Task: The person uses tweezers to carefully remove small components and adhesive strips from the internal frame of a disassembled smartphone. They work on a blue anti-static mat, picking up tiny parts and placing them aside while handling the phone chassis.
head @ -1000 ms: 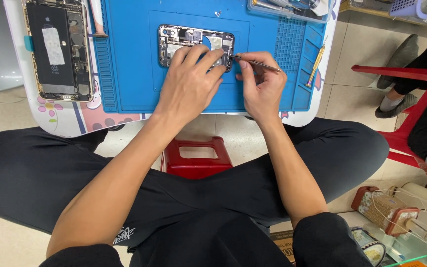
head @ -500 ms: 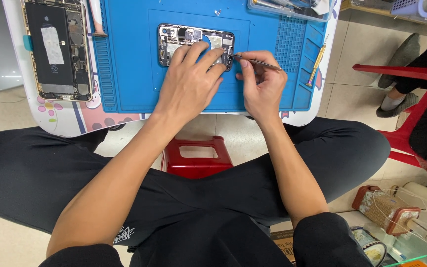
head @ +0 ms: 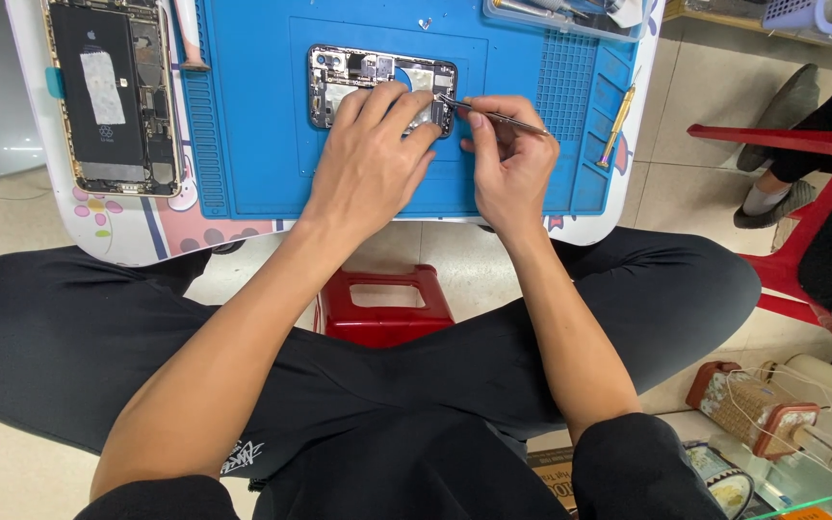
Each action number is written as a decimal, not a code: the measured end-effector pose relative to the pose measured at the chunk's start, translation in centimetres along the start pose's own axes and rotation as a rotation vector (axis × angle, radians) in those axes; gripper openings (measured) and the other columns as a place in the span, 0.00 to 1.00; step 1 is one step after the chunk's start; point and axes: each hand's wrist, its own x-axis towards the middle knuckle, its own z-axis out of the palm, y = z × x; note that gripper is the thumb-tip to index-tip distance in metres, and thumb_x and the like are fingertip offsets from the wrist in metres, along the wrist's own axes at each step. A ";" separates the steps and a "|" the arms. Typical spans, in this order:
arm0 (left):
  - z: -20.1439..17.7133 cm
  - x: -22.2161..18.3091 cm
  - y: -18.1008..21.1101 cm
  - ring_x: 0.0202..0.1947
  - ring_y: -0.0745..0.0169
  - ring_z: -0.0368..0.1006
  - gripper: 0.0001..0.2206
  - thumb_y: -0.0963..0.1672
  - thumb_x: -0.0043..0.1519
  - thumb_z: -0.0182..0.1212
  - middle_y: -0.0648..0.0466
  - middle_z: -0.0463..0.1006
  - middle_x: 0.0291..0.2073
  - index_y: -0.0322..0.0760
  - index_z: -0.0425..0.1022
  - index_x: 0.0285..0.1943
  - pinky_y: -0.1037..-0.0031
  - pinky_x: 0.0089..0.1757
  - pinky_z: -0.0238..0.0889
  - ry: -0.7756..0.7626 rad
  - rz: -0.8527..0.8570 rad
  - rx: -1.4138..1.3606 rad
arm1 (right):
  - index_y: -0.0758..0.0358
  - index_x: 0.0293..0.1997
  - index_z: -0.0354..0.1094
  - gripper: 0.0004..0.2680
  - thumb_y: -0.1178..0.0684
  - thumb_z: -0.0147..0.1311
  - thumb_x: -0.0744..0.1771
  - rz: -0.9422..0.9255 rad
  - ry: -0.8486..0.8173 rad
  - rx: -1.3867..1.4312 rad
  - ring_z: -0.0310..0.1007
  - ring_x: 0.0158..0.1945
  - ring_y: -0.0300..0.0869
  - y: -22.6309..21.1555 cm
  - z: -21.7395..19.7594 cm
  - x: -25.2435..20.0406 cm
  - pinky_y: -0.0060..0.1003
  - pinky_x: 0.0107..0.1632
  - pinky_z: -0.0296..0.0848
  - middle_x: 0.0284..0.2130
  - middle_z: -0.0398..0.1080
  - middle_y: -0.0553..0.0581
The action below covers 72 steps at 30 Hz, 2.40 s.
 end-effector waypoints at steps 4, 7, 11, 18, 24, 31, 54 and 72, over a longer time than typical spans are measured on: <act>0.0 0.0 0.0 0.58 0.49 0.68 0.07 0.44 0.66 0.70 0.50 0.79 0.57 0.40 0.84 0.50 0.60 0.52 0.64 -0.009 0.003 0.001 | 0.67 0.50 0.70 0.04 0.59 0.51 0.73 0.008 0.016 0.017 0.84 0.50 0.48 0.0 0.1 0.0 0.31 0.39 0.87 0.44 0.75 0.59; 0.1 0.0 0.1 0.57 0.50 0.68 0.07 0.44 0.66 0.69 0.51 0.79 0.56 0.40 0.83 0.50 0.61 0.52 0.64 -0.009 0.011 0.021 | 0.67 0.50 0.71 0.04 0.59 0.51 0.73 -0.002 0.025 0.002 0.84 0.49 0.47 -0.1 0.2 0.0 0.32 0.38 0.86 0.44 0.75 0.59; 0.2 -0.1 0.1 0.57 0.49 0.69 0.08 0.44 0.65 0.70 0.50 0.79 0.56 0.39 0.84 0.50 0.61 0.51 0.65 0.001 0.013 0.021 | 0.69 0.50 0.73 0.05 0.59 0.50 0.73 -0.044 -0.003 -0.045 0.83 0.48 0.47 -0.5 0.1 0.2 0.33 0.39 0.85 0.43 0.75 0.60; 0.3 -0.2 -0.2 0.60 0.50 0.68 0.08 0.42 0.61 0.71 0.48 0.78 0.50 0.36 0.84 0.47 0.61 0.54 0.62 -0.001 0.037 -0.042 | 0.64 0.48 0.73 0.03 0.63 0.55 0.72 -0.024 0.006 -0.051 0.82 0.48 0.52 0.8 0.0 0.3 0.36 0.40 0.84 0.43 0.78 0.59; -0.4 0.3 0.1 0.60 0.50 0.68 0.09 0.42 0.61 0.71 0.48 0.79 0.52 0.37 0.85 0.48 0.61 0.54 0.62 -0.007 0.023 -0.032 | 0.63 0.48 0.74 0.03 0.62 0.55 0.72 -0.022 0.017 -0.053 0.83 0.47 0.50 0.4 -0.1 0.4 0.35 0.40 0.84 0.43 0.78 0.58; -0.4 0.3 0.3 0.61 0.49 0.68 0.09 0.42 0.61 0.71 0.47 0.78 0.53 0.36 0.85 0.48 0.60 0.53 0.63 -0.021 0.013 -0.046 | 0.62 0.47 0.74 0.03 0.61 0.55 0.72 -0.012 0.010 -0.081 0.83 0.44 0.51 0.5 -0.4 0.4 0.37 0.39 0.84 0.41 0.78 0.58; 0.5 -0.4 0.2 0.60 0.49 0.70 0.11 0.43 0.60 0.72 0.47 0.80 0.52 0.36 0.85 0.50 0.60 0.54 0.63 -0.005 0.019 -0.029 | 0.65 0.47 0.73 0.03 0.62 0.54 0.72 -0.005 0.026 -0.039 0.83 0.43 0.53 -0.3 0.0 -0.1 0.38 0.38 0.85 0.41 0.78 0.61; 1.2 -0.1 -0.1 0.61 0.48 0.71 0.10 0.44 0.61 0.71 0.47 0.80 0.53 0.37 0.84 0.49 0.60 0.56 0.63 0.011 0.019 -0.019 | 0.40 0.45 0.78 0.09 0.59 0.61 0.68 -0.446 -0.022 -1.053 0.77 0.42 0.38 -0.5 -4.9 -1.4 0.27 0.38 0.76 0.43 0.73 0.42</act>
